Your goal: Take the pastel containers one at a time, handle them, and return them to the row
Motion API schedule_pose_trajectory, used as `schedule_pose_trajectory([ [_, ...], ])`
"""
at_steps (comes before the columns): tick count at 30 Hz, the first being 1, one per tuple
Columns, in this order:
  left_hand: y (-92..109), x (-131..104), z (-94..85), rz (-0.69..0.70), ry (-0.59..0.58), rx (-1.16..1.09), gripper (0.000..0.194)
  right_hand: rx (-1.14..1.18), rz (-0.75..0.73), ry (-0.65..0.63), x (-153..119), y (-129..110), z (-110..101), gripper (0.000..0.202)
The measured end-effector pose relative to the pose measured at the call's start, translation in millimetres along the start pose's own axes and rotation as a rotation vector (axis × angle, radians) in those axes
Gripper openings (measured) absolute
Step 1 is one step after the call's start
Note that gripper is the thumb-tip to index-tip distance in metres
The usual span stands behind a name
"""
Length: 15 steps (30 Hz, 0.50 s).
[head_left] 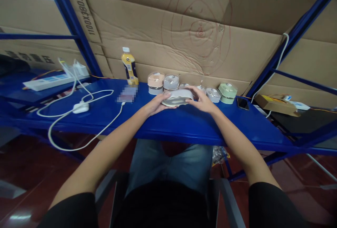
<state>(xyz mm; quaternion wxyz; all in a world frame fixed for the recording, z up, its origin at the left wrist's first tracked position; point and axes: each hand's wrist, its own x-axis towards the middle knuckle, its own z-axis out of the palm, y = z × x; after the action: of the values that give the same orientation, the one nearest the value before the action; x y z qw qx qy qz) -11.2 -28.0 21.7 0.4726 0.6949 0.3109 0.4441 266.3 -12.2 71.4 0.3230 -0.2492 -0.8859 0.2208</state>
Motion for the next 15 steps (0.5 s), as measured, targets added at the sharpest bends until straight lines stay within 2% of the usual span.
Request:
schedule_pose_trajectory([
  [2,0,-3,2.6,-0.003,0.025,0.006,0.089,0.089,0.006,-0.075,-6,5,-1,0.093],
  [5,-4,-5,6.0,0.032,0.097,0.200,0.095,0.137,0.077,-0.163,-11,16,0,0.102],
  [9,-11,-6,9.8,0.121,0.073,0.449,0.108,-0.040,0.124,-0.131,-11,21,16,0.102],
  [12,-19,-5,11.1,0.165,0.049,0.536,0.114,-0.177,0.052,-0.108,-10,20,27,0.102],
  [15,-24,-4,10.6,0.195,0.023,0.591,0.120,-0.177,-0.002,-0.103,-11,25,23,0.096],
])
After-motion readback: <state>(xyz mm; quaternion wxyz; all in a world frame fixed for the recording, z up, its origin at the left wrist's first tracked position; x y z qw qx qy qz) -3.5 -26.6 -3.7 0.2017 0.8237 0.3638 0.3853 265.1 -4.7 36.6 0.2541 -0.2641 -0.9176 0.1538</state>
